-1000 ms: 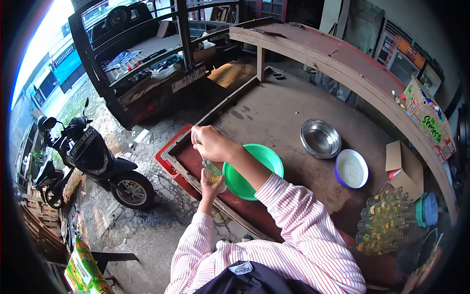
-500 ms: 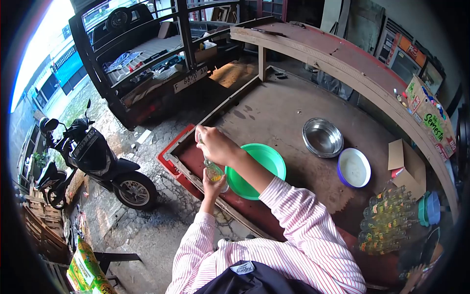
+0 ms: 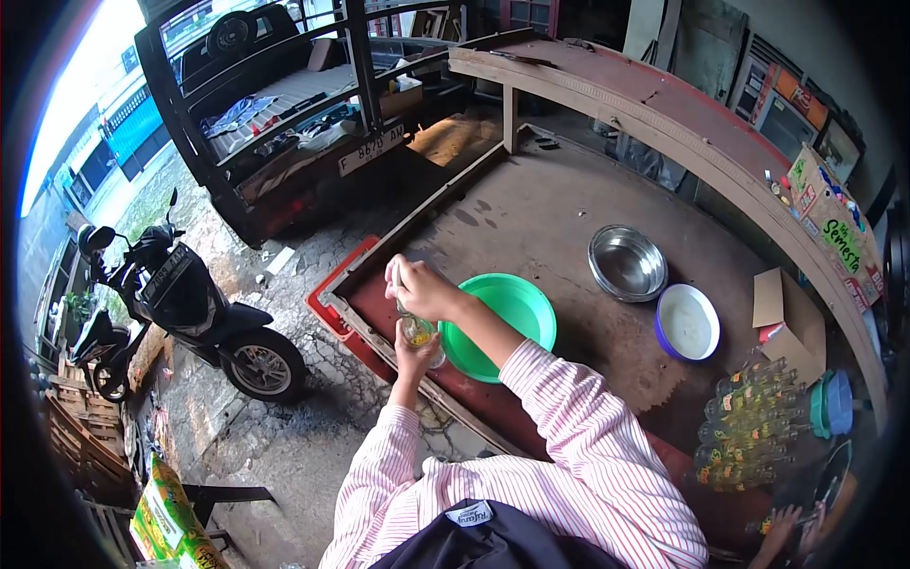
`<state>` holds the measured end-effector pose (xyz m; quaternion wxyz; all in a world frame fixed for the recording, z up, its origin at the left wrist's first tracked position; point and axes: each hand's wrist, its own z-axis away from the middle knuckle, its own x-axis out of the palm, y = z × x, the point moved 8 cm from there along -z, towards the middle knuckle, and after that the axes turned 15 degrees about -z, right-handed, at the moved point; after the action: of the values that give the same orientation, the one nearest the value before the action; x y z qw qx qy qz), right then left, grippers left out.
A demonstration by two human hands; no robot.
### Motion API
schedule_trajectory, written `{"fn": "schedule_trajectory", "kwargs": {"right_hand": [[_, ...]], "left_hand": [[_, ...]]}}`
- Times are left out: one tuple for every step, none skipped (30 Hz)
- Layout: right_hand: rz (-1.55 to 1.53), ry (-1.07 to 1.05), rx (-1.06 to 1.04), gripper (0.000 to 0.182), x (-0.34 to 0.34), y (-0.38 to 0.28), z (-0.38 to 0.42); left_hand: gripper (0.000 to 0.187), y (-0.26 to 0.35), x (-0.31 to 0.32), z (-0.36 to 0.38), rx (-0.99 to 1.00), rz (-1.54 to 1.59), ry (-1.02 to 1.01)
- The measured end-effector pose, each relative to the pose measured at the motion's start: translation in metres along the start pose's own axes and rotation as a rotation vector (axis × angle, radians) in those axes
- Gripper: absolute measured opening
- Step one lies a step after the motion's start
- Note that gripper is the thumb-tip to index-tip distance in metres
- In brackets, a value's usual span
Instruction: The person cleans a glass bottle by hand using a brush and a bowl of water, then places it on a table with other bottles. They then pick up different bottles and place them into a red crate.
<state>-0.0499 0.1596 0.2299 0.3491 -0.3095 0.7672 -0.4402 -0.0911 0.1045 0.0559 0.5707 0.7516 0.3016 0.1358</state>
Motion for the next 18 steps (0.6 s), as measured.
{"fn": "schedule_trajectory", "kwargs": {"right_hand": [[0.003,0.004,-0.008,0.010,-0.001,-0.007,-0.001],[0.021,0.087,-0.093,0.010,-0.009,-0.019,-0.001],[0.033,0.170,-0.171,0.010,-0.014,-0.033,0.002],[0.093,0.214,-0.249,0.010,-0.016,-0.041,-0.001],[0.089,0.217,-0.246,0.010,-0.013,-0.042,0.000],[-0.025,0.254,-0.224,0.014,-0.015,-0.036,0.000],[-0.135,0.287,-0.205,0.020,-0.018,-0.032,0.000],[-0.100,0.232,-0.100,0.020,-0.010,-0.013,-0.001],[0.013,0.168,-0.059,0.021,0.000,-0.009,0.000],[-0.014,0.176,-0.071,0.021,-0.001,-0.007,0.004],[-0.036,0.184,-0.087,0.022,-0.004,-0.005,0.005],[-0.031,0.180,-0.090,0.022,-0.008,-0.020,0.005],[-0.050,0.165,-0.055,0.023,-0.010,-0.033,0.005],[-0.072,0.153,-0.019,0.025,-0.010,-0.039,0.005],[-0.072,0.155,-0.017,0.025,-0.007,-0.032,0.005],[-0.012,0.134,-0.011,0.027,0.000,-0.017,0.004],[0.049,0.110,-0.003,0.029,0.005,-0.002,0.002],[0.058,0.067,0.079,0.032,0.008,-0.001,-0.002]], "left_hand": [[0.052,0.000,-0.001,-0.002,0.009,-0.001,-0.002],[0.051,0.001,0.000,-0.002,0.016,-0.046,-0.001],[0.051,-0.001,0.001,0.001,0.013,-0.095,-0.002],[0.052,-0.007,0.002,0.002,-0.010,-0.074,-0.014],[0.052,-0.010,0.001,0.003,-0.014,-0.078,-0.017],[0.052,-0.010,0.001,0.002,-0.017,-0.069,-0.025],[0.051,-0.010,0.002,0.001,-0.018,-0.057,-0.030],[0.051,-0.009,0.003,0.001,-0.014,-0.054,-0.027],[0.051,-0.006,0.002,0.001,-0.012,-0.002,-0.018],[0.050,-0.003,0.000,0.001,-0.010,0.046,-0.012],[0.050,-0.002,0.000,-0.002,-0.001,0.046,-0.011],[0.049,-0.006,-0.001,-0.001,0.007,-0.029,0.034],[0.048,-0.003,-0.003,0.002,0.010,-0.105,0.077],[0.049,0.001,0.000,0.000,0.023,-0.048,0.016],[0.049,0.000,-0.001,0.000,0.022,-0.048,0.013],[0.050,-0.002,-0.001,-0.001,0.025,-0.040,0.001],[0.050,-0.003,0.000,0.000,0.027,-0.031,-0.009],[0.049,0.006,0.001,0.002,0.052,0.019,0.000]]}}
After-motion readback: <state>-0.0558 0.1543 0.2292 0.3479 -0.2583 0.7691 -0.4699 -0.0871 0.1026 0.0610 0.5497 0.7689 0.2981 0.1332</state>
